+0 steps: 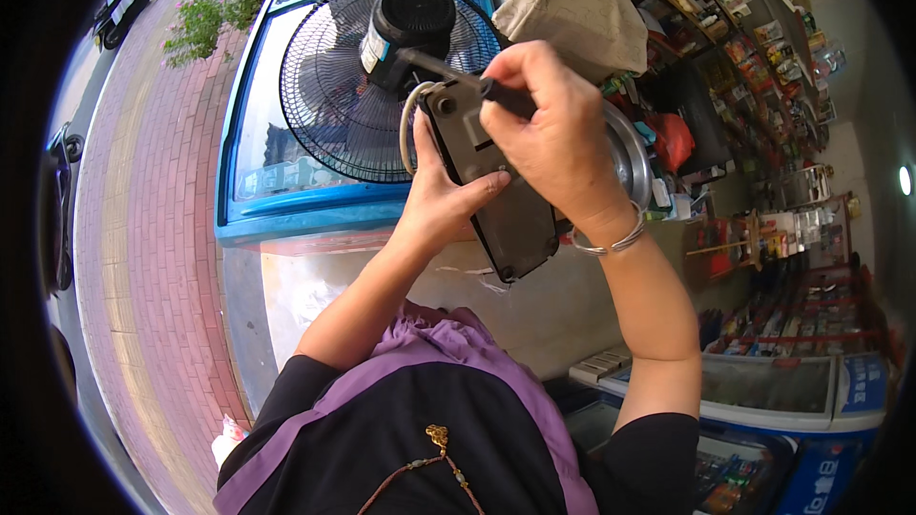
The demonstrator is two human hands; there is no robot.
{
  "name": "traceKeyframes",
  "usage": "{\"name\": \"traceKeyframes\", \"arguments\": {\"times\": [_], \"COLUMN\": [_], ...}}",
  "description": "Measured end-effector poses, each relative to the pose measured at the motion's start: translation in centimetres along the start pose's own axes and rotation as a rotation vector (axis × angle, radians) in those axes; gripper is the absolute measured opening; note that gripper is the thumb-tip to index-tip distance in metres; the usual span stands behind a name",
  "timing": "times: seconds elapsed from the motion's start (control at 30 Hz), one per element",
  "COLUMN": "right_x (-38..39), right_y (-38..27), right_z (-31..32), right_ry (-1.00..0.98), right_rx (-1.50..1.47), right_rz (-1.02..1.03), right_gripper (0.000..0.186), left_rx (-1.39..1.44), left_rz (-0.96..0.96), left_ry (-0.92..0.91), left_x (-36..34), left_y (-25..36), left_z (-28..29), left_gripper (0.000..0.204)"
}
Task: The person uses a screwdriver to loosen and tighten screws on the back of a small black electronic device. They rotate the device to access different screw locations and continue the process repeatedly.
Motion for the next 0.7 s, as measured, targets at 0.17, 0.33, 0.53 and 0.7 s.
{"name": "traceKeyframes", "arguments": {"times": [0.17, 0.33, 0.53, 0.7], "right_x": [4.4, 15.0, 17.7, 18.0], "right_y": [12.6, 25.6, 26.9, 26.9], "right_z": [5.9, -2.5, -9.9, -12.9], "right_ry": [0.227, 0.01, -0.172, -0.41], "right_rx": [-0.201, -0.223, -0.045, 0.125], "right_rz": [-0.384, -0.705, -0.621, -0.524], "right_gripper": [0.009, 0.021, 0.024, 0.019], "left_rx": [0.123, 0.093, -0.053, -0.155], "left_rz": [0.032, 0.139, 0.211, 0.162], "left_ry": [-0.02, 0.04, 0.099, 0.105], "left_x": [0.0, 0.7, 2.0, 1.8], "left_y": [0.4, 0.9, 1.5, 1.4], "left_z": [0.2, 1.7, 3.8, 2.1], "left_gripper": [0.108, 0.084, 0.07, 0.06]}}
Point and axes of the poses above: each hand's wrist, its own x-axis away from the middle knuckle, its own z-axis out of the back of the hand, y = z × x, the point moved 9 cm from there along -x, towards the middle knuckle, and after that the axes turned 7 degrees about x, right-handed, at the moved point
